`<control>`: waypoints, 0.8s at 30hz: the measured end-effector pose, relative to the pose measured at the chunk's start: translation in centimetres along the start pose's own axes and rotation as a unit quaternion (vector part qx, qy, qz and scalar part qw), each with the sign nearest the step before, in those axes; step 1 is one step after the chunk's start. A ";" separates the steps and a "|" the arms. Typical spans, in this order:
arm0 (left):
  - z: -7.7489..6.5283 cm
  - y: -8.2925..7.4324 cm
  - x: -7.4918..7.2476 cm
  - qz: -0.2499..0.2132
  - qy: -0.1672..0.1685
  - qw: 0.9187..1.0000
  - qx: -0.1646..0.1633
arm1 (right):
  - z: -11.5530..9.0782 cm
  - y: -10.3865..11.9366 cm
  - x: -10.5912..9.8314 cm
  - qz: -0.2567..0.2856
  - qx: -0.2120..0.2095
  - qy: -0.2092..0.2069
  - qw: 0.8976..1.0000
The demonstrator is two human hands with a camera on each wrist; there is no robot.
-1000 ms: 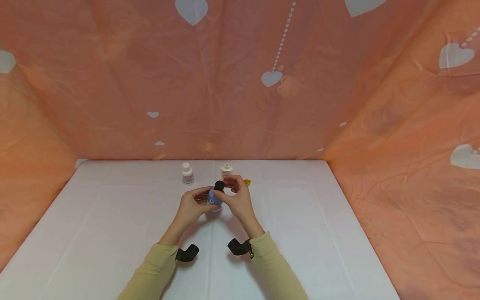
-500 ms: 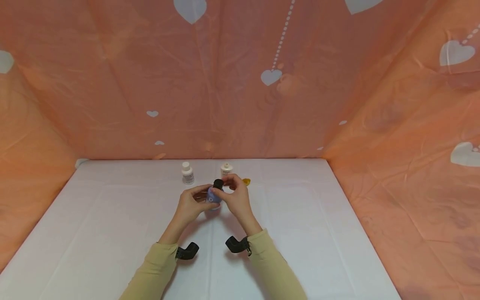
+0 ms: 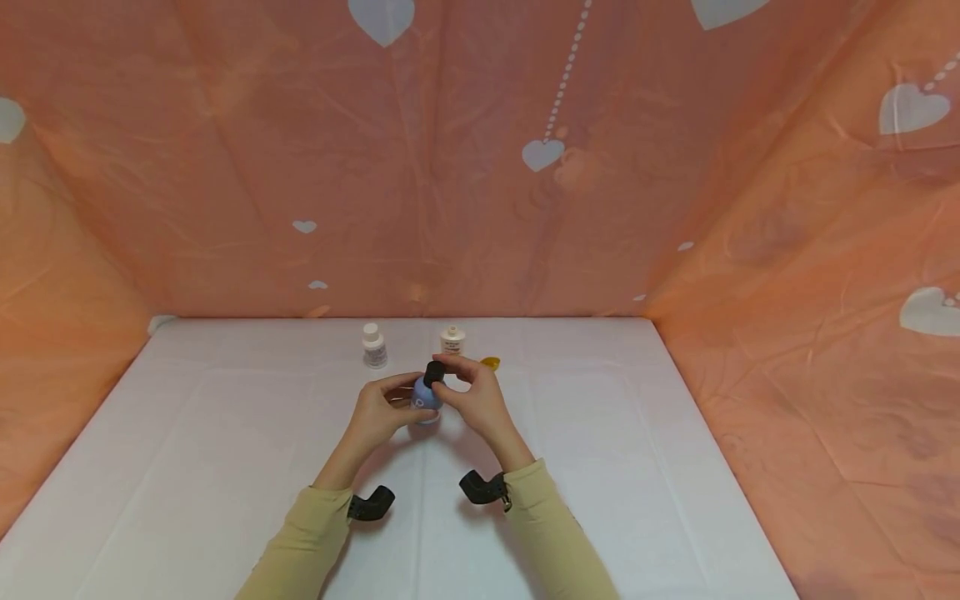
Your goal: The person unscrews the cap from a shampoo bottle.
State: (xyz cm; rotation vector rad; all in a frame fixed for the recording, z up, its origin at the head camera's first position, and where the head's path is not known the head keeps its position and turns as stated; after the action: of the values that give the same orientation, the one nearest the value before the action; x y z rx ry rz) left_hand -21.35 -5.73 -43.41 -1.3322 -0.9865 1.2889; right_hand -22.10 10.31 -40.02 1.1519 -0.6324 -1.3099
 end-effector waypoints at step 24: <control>1.0 2.6 0.8 -0.012 -0.012 1.000 0.001 | -0.2 0.7 0.6 -0.016 0.012 -0.109 0.994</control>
State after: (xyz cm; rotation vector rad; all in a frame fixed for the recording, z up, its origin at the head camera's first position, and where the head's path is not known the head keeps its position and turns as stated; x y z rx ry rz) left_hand -22.51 -5.31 -46.04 -1.3020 -1.0134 1.2897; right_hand -21.52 9.69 -39.62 1.0488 -0.7930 -1.4711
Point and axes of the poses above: each hand's wrist, its own z-axis towards the middle knuckle, its own x-axis out of the palm, y = z × x, the point moved 4 cm from there along z, towards the middle knuckle, and after that the axes turned 6 degrees about -x, right-handed, at the moved point
